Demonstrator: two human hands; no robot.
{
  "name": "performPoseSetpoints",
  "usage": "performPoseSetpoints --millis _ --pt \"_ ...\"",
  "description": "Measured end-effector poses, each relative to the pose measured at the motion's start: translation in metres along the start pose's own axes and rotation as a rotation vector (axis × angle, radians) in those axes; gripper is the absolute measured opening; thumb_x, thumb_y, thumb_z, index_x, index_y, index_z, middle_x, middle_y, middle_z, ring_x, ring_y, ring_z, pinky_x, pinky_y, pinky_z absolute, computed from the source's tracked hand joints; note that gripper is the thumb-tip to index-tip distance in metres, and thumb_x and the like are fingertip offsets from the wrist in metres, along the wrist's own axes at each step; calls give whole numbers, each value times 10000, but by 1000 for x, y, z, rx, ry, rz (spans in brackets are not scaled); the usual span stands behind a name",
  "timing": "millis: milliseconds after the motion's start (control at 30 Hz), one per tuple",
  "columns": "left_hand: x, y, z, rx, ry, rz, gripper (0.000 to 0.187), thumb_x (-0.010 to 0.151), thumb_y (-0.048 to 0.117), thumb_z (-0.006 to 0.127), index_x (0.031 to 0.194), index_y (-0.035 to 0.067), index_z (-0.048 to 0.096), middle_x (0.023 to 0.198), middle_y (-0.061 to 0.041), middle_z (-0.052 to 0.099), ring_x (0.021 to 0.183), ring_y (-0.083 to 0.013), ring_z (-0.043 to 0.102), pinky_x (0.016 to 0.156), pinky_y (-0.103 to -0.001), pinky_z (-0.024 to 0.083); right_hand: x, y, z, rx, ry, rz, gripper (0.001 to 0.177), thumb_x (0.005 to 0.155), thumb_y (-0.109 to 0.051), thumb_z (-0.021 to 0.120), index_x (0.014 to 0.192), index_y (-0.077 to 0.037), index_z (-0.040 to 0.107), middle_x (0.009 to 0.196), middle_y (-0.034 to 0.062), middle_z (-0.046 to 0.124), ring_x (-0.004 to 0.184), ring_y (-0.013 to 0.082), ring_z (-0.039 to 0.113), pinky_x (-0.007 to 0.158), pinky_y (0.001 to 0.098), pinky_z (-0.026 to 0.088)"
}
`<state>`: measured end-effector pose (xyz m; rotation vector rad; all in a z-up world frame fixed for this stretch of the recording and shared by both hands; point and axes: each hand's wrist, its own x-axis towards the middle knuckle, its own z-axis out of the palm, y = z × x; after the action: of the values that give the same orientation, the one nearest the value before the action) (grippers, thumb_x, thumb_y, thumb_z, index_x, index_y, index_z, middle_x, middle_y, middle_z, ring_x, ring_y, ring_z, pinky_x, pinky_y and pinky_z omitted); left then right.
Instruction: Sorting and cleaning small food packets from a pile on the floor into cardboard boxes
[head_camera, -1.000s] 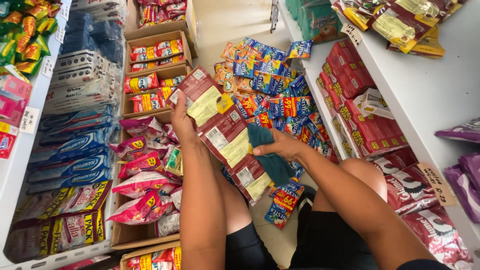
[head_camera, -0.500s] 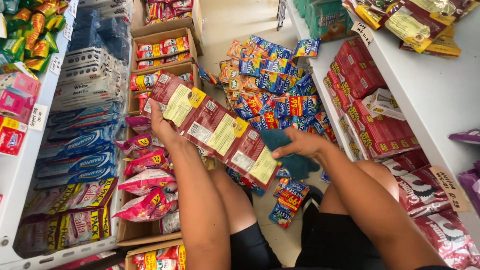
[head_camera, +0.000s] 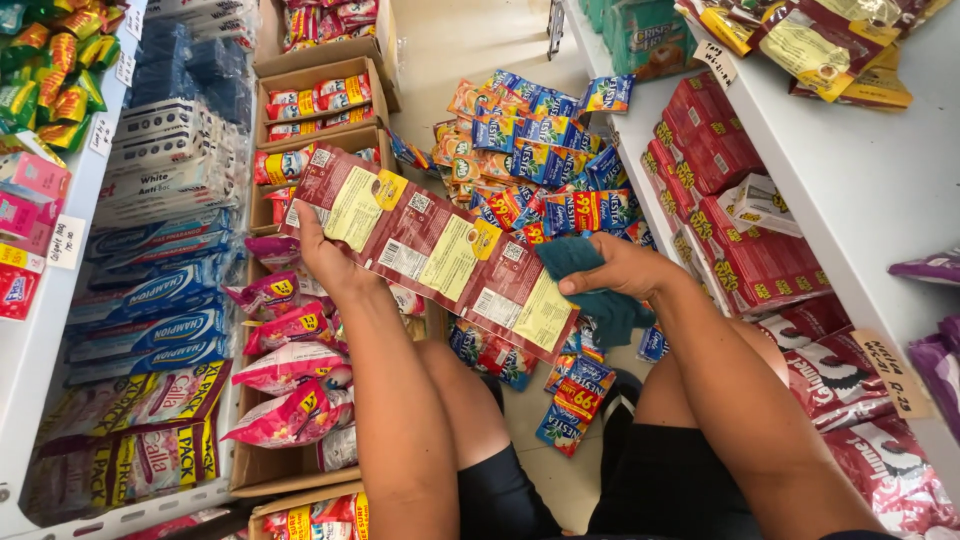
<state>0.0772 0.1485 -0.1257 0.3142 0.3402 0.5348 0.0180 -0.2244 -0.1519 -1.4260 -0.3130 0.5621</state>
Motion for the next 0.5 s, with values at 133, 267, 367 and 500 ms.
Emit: performPoseSetpoints --millis 133,267,367,500 --pt "2 -2 -3 3 -10 -22 382 870 278 796 1121 4 706 1142 -220 727 1050 -377 734 942 -549 608 -8 -30 11 -5 -34 -36 116 738 -35 913 724 15 809 588 47 736 464 117 638 464 218 524" --pt "-9 -3 4 23 -1 2 341 876 251 788 1099 4 715 1105 -216 738 1016 -355 746 916 -527 625 -13 -37 9 -35 -123 -74 230 704 -19 931 567 4 748 440 45 647 343 100 557 397 189 466" --pt "4 -6 -6 18 -58 -21 361 881 292 776 1109 18 724 1110 -202 745 1024 -342 748 940 -529 620 -20 -47 14 22 -150 -125 327 668 50 922 472 -20 670 379 1 547 309 60 481 361 170 390" --pt "8 -11 -11 30 -192 -79 452 906 453 709 1147 72 729 1176 -136 744 1073 -283 738 1024 -503 592 -22 -61 18 284 -280 -241 350 641 158 863 460 -1 609 379 41 498 288 127 450 373 205 376"
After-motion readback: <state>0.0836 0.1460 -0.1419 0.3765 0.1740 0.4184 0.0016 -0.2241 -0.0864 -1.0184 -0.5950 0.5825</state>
